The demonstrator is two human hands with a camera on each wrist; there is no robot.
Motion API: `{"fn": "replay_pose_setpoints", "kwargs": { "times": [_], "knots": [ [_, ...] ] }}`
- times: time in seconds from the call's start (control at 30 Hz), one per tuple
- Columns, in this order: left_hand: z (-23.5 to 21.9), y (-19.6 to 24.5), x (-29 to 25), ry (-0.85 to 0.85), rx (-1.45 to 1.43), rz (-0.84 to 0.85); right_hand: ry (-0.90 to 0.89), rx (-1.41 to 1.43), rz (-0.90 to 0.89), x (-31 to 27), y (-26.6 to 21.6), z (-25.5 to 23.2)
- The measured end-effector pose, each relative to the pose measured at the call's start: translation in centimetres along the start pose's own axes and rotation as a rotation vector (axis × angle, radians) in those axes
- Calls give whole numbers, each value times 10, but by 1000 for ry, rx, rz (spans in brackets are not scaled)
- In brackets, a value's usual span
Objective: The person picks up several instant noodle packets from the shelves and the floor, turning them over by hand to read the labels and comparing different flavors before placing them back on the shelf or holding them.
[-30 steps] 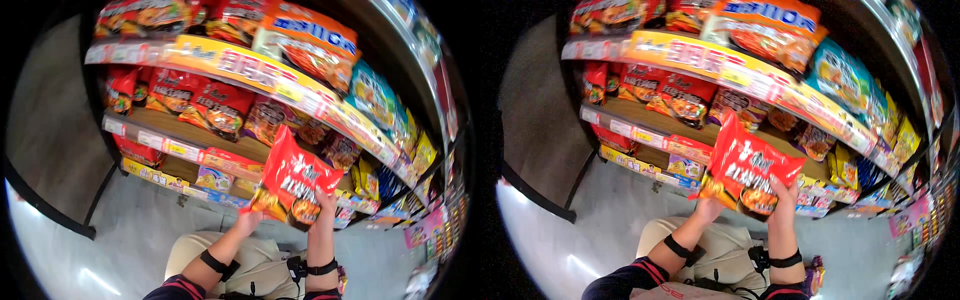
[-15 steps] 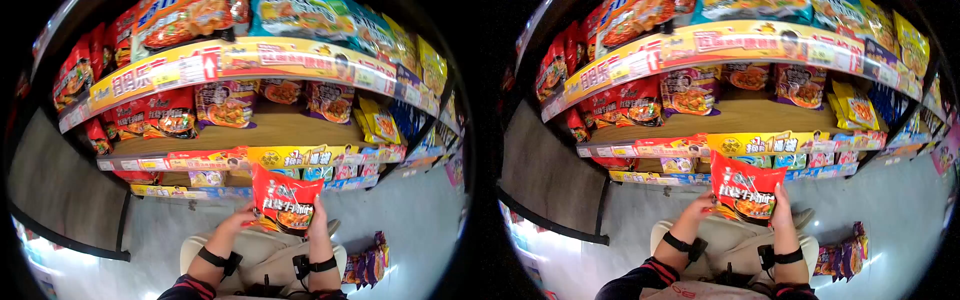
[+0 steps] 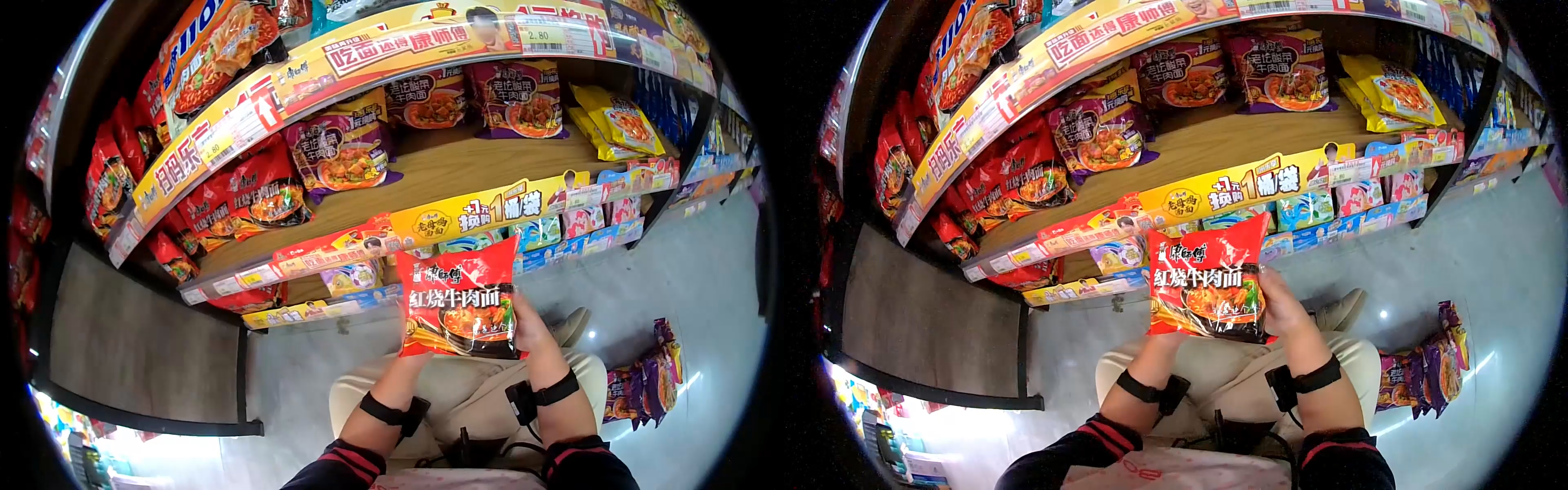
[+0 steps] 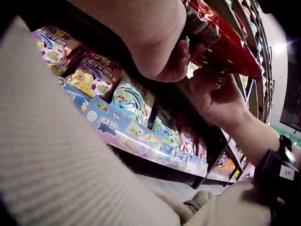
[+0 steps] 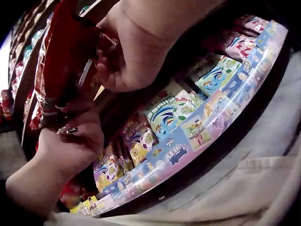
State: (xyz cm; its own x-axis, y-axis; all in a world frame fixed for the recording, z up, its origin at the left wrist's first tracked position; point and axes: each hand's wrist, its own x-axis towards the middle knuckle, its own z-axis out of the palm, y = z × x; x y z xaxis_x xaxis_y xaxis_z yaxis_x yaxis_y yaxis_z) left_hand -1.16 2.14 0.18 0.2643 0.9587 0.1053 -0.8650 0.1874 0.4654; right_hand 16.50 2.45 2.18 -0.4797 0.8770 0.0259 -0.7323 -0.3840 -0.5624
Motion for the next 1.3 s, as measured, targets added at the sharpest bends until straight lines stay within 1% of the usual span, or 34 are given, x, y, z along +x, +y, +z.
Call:
{"fn": "replay_pose_setpoints", "kwargs": {
  "times": [0.03,0.1,0.13,0.23,0.3,0.43,0.5,0.53,0.6,0.73,0.8,0.87,0.93,0.97,1.0,1.13,1.17,1.23,1.3],
  "knots": [
    [-1,-1,0,1,0,-1,1,1,0,0,0,-1],
    [-2,-5,1,148,136,-21,-13,-76,-45,1,-1,-3],
    [-11,-7,5,236,149,-52,-10,-73,-46,1,-1,-3],
    [-12,-7,3,204,162,-50,-2,-93,-60,2,0,-2],
    [-14,-7,3,154,165,-58,-45,-63,-44,3,0,-3],
    [-8,-7,4,181,179,-84,-36,-97,-49,4,-1,-3],
    [2,-5,0,125,147,-56,5,-78,-65,5,0,-4],
    [2,-5,-1,126,146,-54,5,-79,-63,6,1,-5],
    [0,-4,-1,66,194,5,-4,-67,-47,8,1,-7],
    [-4,-4,-1,92,145,-36,-10,-60,-44,7,2,-10],
    [-3,-3,-1,53,101,-54,4,-61,-44,7,0,-8],
    [-10,-5,-1,55,85,-51,-6,-54,-47,6,-1,-6],
    [-15,-6,-1,76,116,-57,-19,-49,-50,6,-1,-5],
    [-19,-7,-1,105,99,-71,6,-67,-52,5,0,-6],
    [-19,-8,0,104,99,-70,31,-85,-57,5,0,-7],
    [-14,-8,0,103,162,-25,28,-120,-63,5,-1,-6],
    [-13,-8,0,93,195,2,43,-130,-45,4,-2,-5],
    [-12,-9,0,88,203,2,58,-140,-29,4,-3,-4],
    [-12,-9,0,82,210,2,-19,-125,-43,4,-4,-4]
  ]
}}
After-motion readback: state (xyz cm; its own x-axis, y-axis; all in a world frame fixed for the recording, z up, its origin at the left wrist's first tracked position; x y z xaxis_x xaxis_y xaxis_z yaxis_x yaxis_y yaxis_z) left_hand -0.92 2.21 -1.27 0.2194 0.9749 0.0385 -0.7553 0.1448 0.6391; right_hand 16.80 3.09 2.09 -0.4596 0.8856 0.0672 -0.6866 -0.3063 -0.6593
